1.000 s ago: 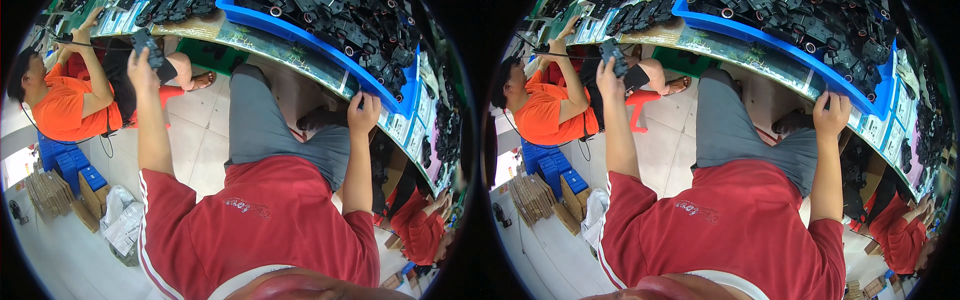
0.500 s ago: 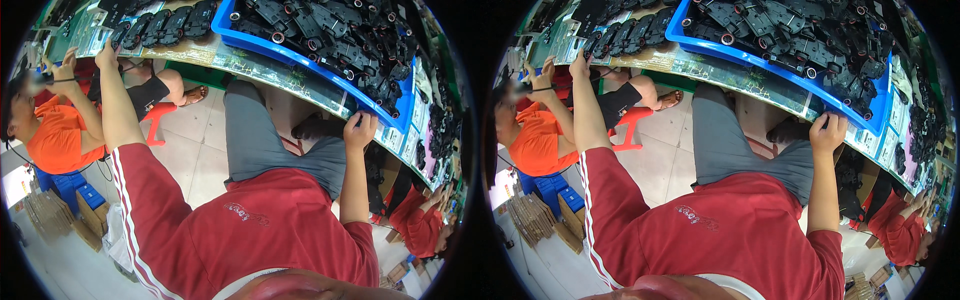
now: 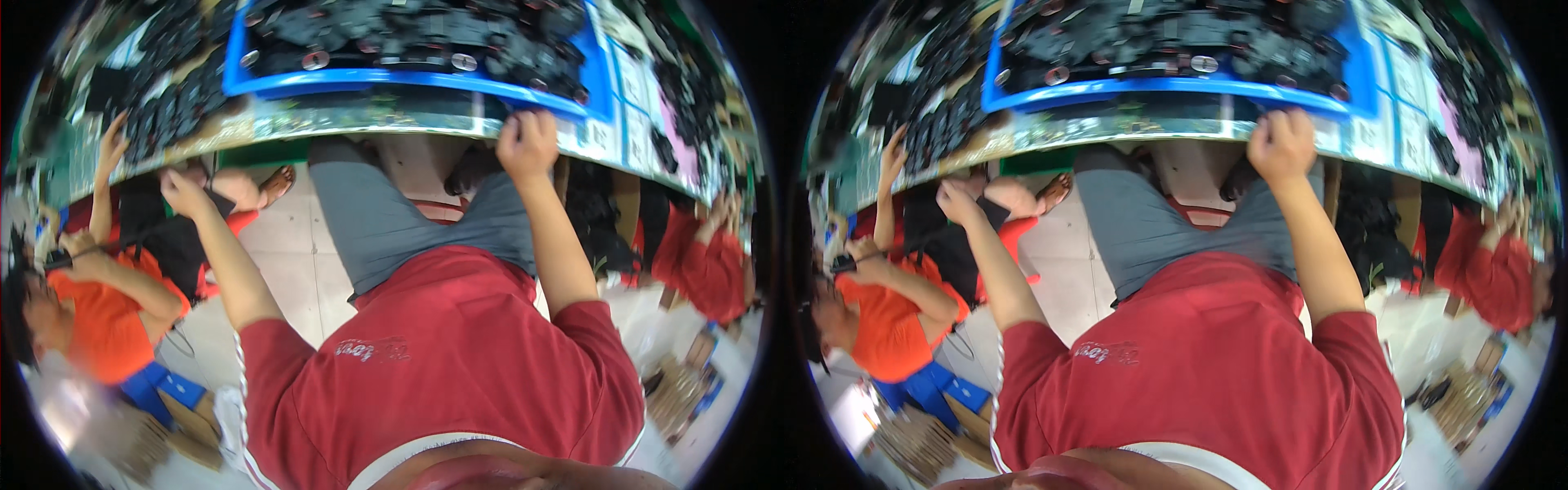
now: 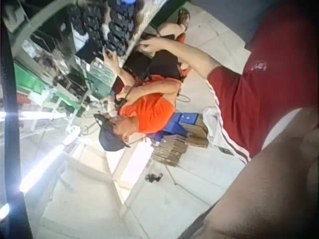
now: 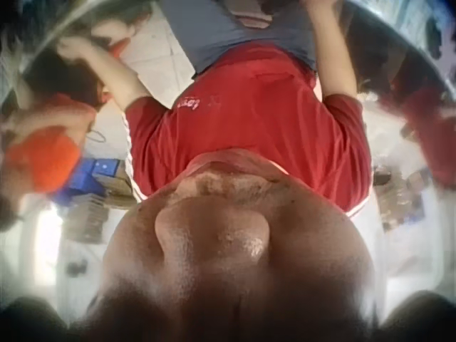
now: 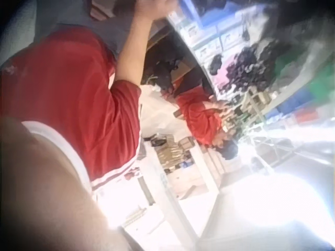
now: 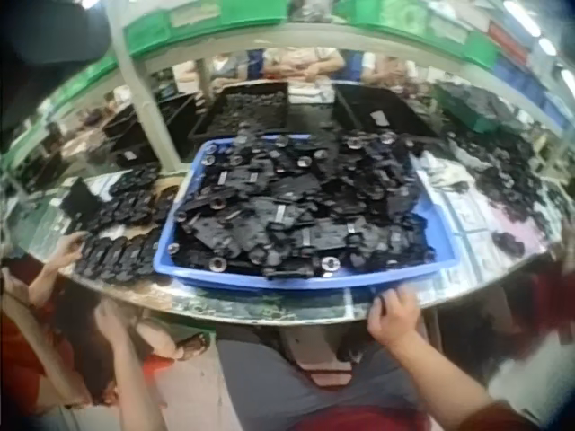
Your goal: The person assembles toy car chassis by hand, picking up car bases and components from the workbench and tray, pressing the pieces together, turning the wheels, and placing the chassis on the table.
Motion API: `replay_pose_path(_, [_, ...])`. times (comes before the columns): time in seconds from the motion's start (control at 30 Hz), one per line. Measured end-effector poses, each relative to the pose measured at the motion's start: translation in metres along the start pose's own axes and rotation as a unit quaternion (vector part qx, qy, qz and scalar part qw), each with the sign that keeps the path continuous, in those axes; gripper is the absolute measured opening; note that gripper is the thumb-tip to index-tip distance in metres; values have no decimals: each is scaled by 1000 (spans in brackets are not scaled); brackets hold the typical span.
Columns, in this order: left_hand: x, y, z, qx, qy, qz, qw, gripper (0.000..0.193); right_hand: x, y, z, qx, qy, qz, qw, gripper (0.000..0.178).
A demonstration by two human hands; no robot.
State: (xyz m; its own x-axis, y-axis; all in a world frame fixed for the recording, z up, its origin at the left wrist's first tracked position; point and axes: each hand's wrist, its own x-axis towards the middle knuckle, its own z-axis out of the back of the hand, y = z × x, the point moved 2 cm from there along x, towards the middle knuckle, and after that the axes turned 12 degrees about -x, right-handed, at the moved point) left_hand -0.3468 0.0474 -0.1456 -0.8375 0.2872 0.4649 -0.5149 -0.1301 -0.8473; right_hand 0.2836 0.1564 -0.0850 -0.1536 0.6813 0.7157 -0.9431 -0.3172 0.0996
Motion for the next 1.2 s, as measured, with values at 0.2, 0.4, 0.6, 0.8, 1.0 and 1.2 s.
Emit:
replay_pose_path(0.2, [-198, -92, -45, -27, 291, -170, 941, 28, -5, -10, 0, 29, -17, 8, 999, 10])
replay_pose_path(0.4, [-271, -110, -66, -29, 424, -145, 894, 25, -7, -16, 1, 46, -21, 29, 998, 13])
replay_pose_path(0.6, [-310, -121, -66, 67, 476, -244, 843, 16, -11, -24, 15, 112, 21, 36, 993, 14])
replay_pose_path(0.8, [-308, -118, -54, 35, 505, -186, 842, 17, -20, -57, 43, 223, 81, 41, 971, 22])
replay_pose_path(1.0, [-305, -169, -13, 36, 446, -232, 863, 14, -11, -224, 99, 27, 20, -65, 997, 33])
replay_pose_path(1.2, [-320, -180, -36, 58, 481, -226, 845, 12, -7, -419, 135, -310, 101, -63, 943, 79])
